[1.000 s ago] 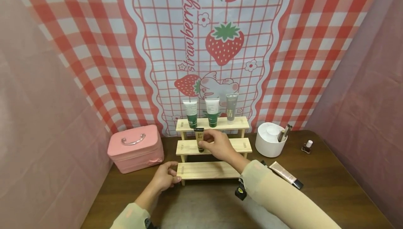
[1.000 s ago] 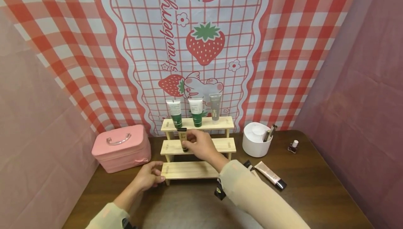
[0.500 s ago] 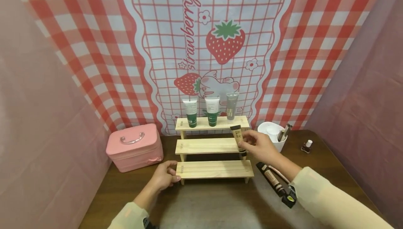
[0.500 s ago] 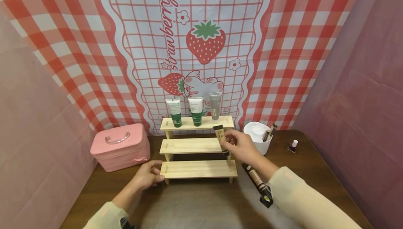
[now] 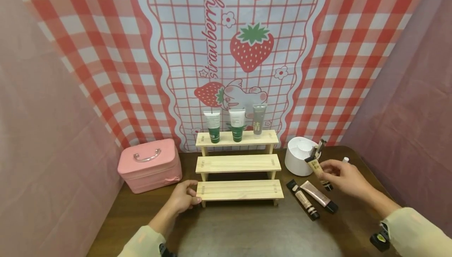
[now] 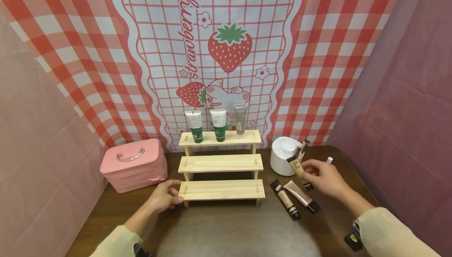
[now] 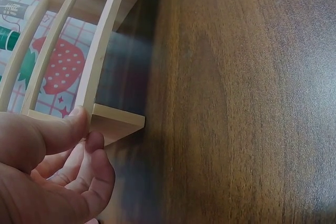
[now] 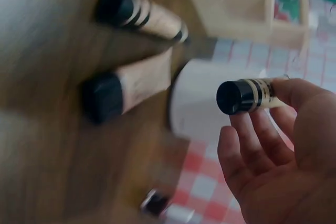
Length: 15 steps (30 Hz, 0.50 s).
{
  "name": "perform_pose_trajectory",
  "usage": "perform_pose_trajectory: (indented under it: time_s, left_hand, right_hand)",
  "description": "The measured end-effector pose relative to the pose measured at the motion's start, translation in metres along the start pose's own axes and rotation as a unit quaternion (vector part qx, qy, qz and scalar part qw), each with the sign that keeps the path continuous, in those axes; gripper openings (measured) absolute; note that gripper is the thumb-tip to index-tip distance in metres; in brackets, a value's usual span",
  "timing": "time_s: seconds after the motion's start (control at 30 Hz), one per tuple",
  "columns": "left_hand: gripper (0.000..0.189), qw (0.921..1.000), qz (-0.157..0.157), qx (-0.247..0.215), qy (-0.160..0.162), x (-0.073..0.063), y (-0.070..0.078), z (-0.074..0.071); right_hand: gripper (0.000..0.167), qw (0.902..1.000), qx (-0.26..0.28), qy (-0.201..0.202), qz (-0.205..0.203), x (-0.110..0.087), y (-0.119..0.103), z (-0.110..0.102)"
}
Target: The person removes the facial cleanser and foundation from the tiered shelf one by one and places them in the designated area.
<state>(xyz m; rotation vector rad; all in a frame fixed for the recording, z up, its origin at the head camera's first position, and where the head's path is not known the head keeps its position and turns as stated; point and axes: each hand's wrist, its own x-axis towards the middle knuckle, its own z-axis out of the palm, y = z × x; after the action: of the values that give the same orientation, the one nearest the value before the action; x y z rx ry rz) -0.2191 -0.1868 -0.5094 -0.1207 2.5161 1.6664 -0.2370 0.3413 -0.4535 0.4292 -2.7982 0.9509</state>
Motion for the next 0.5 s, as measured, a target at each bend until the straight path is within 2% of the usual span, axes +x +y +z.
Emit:
perform_pose_trajectory:
  time_s: [0.23, 0.37, 0.5]
  left_hand:
    - [0.061, 1.0000, 0.002, 0.002, -0.003, -0.001, 0.001, 0.001]
    - [0.061, 1.0000, -0.001, 0.000, -0.001, -0.002, 0.001, 0.000]
    - [0.061, 1.0000, -0.001, 0.001, -0.001, -0.003, 0.001, 0.000]
  right_hand:
    - [0.030, 0.9984, -0.035, -0.036, 0.027, -0.022, 0.038, -0.002]
    - [0.031, 0.9970, -0.041, -0.061, 0.023, -0.031, 0.053, 0.003]
    - [0.029, 0.9956, -0.061, -0.069, 0.016, -0.035, 0.064, 0.006]
